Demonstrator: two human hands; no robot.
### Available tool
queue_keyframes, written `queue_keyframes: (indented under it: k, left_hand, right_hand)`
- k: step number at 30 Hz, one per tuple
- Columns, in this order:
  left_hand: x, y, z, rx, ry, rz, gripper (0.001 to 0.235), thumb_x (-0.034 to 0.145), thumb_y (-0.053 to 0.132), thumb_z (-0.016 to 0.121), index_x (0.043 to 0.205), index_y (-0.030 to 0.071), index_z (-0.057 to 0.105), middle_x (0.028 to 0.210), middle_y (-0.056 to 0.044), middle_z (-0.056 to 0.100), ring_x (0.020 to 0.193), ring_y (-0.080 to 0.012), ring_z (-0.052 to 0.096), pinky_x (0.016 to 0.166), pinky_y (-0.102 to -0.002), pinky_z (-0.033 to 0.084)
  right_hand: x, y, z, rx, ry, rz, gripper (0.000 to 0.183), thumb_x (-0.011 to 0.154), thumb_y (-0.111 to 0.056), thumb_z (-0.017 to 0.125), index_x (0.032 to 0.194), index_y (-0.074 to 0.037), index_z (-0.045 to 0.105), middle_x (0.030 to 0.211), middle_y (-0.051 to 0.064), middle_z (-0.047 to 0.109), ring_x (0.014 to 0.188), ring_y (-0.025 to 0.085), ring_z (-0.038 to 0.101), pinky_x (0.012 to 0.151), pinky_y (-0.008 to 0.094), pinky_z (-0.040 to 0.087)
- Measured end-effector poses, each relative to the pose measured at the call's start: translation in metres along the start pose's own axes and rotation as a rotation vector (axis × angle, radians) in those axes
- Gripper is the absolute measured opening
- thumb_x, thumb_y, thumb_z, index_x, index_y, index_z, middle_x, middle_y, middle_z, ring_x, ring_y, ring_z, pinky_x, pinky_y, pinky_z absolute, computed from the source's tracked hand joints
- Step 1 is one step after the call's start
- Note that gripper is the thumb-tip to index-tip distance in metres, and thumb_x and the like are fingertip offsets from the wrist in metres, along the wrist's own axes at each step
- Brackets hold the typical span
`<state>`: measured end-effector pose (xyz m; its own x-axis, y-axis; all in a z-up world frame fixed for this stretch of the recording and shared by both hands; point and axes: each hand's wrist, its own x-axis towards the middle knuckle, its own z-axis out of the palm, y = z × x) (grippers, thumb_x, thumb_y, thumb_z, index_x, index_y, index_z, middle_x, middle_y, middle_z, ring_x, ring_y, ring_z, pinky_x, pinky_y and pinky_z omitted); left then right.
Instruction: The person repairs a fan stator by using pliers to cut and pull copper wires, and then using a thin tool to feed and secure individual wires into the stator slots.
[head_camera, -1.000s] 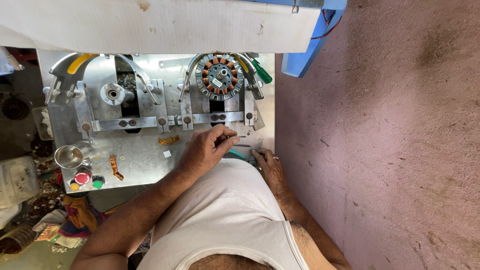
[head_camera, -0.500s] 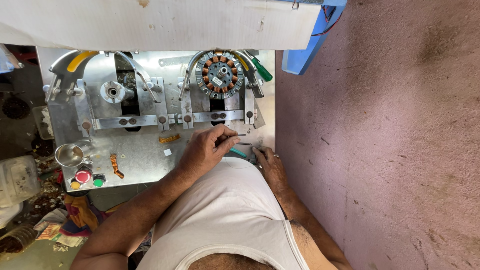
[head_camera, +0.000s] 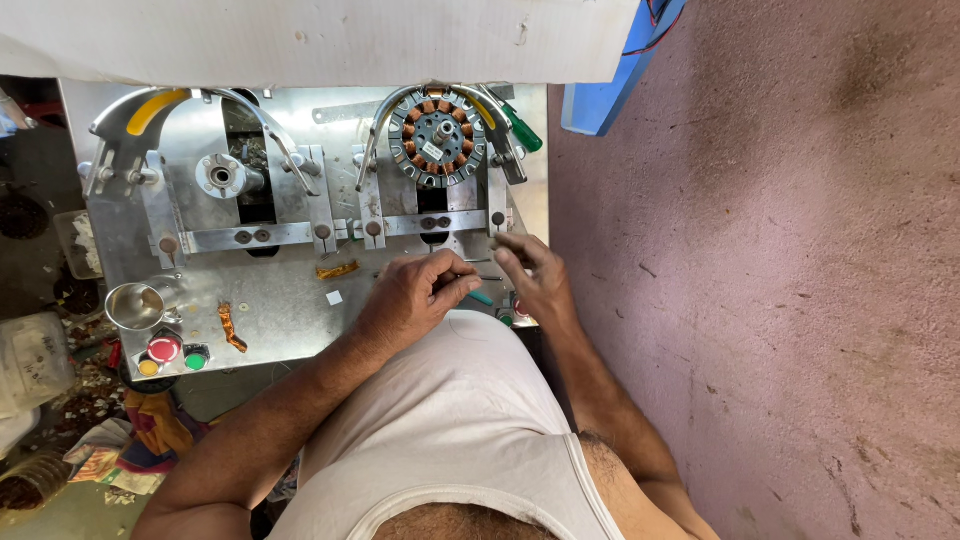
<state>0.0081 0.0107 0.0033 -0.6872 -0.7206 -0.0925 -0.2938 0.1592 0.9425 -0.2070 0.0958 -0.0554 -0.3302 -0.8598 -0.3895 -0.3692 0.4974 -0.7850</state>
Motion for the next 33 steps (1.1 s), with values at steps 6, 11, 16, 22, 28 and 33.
queue_keyframes:
  k: [6,11,16,22,28,33]
  left_hand:
    - [-0.004,0.000,-0.002,0.133,-0.172,0.045,0.022,0.092,0.030,0.075,0.095,0.009,0.070,0.084,-0.004,0.078,0.074,-0.0144,0.077,0.069,-0.032,0.062]
    - [-0.008,-0.004,-0.011,0.161,-0.274,-0.067,0.023,0.092,0.034,0.074,0.092,0.011,0.071,0.084,-0.003,0.079,0.075,-0.0140,0.077,0.073,-0.032,0.062]
    - [-0.013,-0.018,-0.030,0.209,-0.328,-0.208,0.023,0.090,0.036,0.075,0.096,0.013,0.075,0.087,-0.003,0.079,0.079,-0.0129,0.077,0.076,-0.033,0.063]
    - [-0.013,-0.029,-0.048,0.278,-0.293,-0.329,0.025,0.090,0.036,0.074,0.102,0.015,0.076,0.094,-0.003,0.079,0.084,-0.0129,0.076,0.078,-0.035,0.062]
    - [0.004,-0.033,-0.019,0.303,0.020,0.059,0.023,0.095,0.031,0.073,0.106,0.011,0.074,0.094,-0.004,0.074,0.079,-0.0148,0.071,0.068,-0.033,0.061]
    - [0.016,-0.019,-0.009,0.310,0.029,0.185,0.036,0.095,0.027,0.072,0.126,0.009,0.068,0.097,-0.005,0.067,0.079,-0.0159,0.068,0.070,-0.034,0.061]
  right_hand:
    - [0.035,-0.062,0.018,0.928,-0.279,0.193,0.043,0.097,-0.023,0.068,0.128,0.007,0.064,0.105,0.019,0.075,0.089,0.022,0.076,0.078,0.036,0.067]
    - [0.035,-0.072,0.018,1.044,-0.301,0.287,0.034,0.098,-0.012,0.070,0.126,0.007,0.067,0.086,0.011,0.072,0.063,0.010,0.066,0.047,0.019,0.051]
    - [0.023,-0.059,0.014,0.926,-0.175,0.311,0.024,0.095,-0.009,0.072,0.116,0.002,0.072,0.071,0.004,0.068,0.044,0.001,0.049,0.034,0.015,0.034]
    - [0.005,-0.040,0.009,0.774,-0.059,0.219,0.020,0.094,-0.010,0.073,0.112,0.000,0.074,0.068,0.004,0.068,0.044,0.002,0.048,0.035,0.016,0.035]
    - [-0.020,-0.024,0.015,0.345,0.022,0.052,0.022,0.094,-0.014,0.074,0.113,-0.004,0.077,0.073,0.004,0.073,0.058,0.005,0.063,0.044,0.019,0.049]
    - [-0.031,-0.016,0.013,0.314,0.012,0.038,0.023,0.093,-0.016,0.075,0.113,-0.004,0.077,0.074,0.003,0.073,0.059,0.008,0.064,0.049,0.022,0.054]
